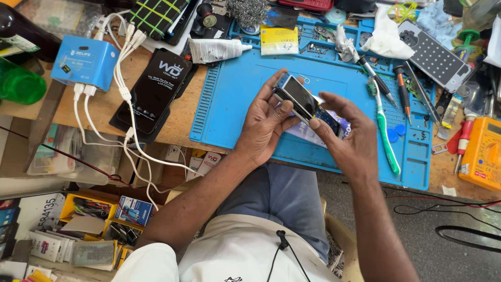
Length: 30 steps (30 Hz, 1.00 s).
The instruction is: The person wraps a smartphone with green rubber bands, then connects a charging cable to a power bank. They then handle a disassembled phone, using tweezers to touch the circuit board and test the screen, which lights up and displays the home screen.
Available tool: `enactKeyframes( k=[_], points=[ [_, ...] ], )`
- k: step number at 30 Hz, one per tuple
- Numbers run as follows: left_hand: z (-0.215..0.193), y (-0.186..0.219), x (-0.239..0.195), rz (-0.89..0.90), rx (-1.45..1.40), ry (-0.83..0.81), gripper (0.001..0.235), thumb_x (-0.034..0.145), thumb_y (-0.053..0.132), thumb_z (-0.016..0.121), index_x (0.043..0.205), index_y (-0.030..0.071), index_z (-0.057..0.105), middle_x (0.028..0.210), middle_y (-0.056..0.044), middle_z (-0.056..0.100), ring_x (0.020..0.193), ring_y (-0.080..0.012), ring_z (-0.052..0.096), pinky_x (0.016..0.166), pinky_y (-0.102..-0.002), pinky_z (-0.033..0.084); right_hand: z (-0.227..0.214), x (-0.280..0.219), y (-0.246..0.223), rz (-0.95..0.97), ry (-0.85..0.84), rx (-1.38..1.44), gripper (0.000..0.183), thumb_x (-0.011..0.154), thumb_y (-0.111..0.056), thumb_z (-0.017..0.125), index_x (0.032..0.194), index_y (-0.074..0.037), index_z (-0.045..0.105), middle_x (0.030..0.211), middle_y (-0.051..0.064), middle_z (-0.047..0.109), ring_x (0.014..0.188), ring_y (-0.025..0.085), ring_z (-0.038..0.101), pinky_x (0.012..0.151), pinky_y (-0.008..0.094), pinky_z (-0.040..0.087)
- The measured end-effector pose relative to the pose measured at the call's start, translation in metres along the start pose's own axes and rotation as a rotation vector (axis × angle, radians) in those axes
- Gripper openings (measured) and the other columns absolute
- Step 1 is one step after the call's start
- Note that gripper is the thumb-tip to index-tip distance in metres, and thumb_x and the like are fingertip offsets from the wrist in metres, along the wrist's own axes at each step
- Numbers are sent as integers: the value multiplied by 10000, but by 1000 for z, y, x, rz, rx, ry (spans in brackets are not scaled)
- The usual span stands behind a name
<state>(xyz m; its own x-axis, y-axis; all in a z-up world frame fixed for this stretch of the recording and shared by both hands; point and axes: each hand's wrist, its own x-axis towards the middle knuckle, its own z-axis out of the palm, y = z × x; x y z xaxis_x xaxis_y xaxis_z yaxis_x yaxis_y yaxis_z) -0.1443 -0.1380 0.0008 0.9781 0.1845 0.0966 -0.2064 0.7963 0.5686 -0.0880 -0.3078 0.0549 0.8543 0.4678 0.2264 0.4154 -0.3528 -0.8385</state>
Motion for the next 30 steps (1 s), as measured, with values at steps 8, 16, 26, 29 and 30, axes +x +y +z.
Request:
enactKeyframes(
  k=[8, 16, 26, 29, 30],
  points=[
    [0, 4, -3, -27, 76, -46, 779, 1026, 73, 656, 1683, 88, 238, 1535, -145, 504, 1289, -193, 592, 1091, -402, 556, -4, 22, -1, -25, -107, 119, 463, 875, -105, 830, 1284, 49, 677, 1167, 140, 762, 1088, 208, 745, 975, 321, 593],
    [-6, 18, 2, -72, -47, -22, 581, 1078, 142, 504, 1612, 84, 283, 1533, -157, 502, 1324, -273, 605, 1052, -479, 584, -9, 40, 29, 232, -82, 863, 378, 943, -12, 730, 1301, 83, 655, 1120, 134, 755, 949, 136, 731, 892, 276, 616],
    [-58, 80, 46, -74, 526, 251, 546, 1041, 68, 443, 1563, 118, 294, 1390, -172, 561, 1120, -249, 660, 861, -390, 667, -12, 22, 16, -110, -18, -183, 475, 840, -167, 879, 1254, 0, 717, 1138, 124, 741, 977, 197, 704, 864, 338, 601],
    [-75, 90, 46, 30, 759, 120, 605, 1070, 60, 509, 1607, 74, 231, 1488, -161, 570, 1245, -272, 638, 1003, -379, 591, 7, 9, 9, -205, 12, -426, 538, 788, -207, 914, 1247, -12, 712, 1146, 155, 698, 1020, 280, 672, 895, 393, 570],
    [-79, 90, 43, 78, 842, 48, 604, 1109, 60, 542, 1636, 46, 246, 1512, -193, 579, 1313, -290, 616, 1101, -381, 544, 12, 5, 8, -234, 38, -478, 551, 786, -213, 918, 1255, -14, 706, 1158, 162, 687, 1048, 310, 652, 917, 414, 553]
  ],
)
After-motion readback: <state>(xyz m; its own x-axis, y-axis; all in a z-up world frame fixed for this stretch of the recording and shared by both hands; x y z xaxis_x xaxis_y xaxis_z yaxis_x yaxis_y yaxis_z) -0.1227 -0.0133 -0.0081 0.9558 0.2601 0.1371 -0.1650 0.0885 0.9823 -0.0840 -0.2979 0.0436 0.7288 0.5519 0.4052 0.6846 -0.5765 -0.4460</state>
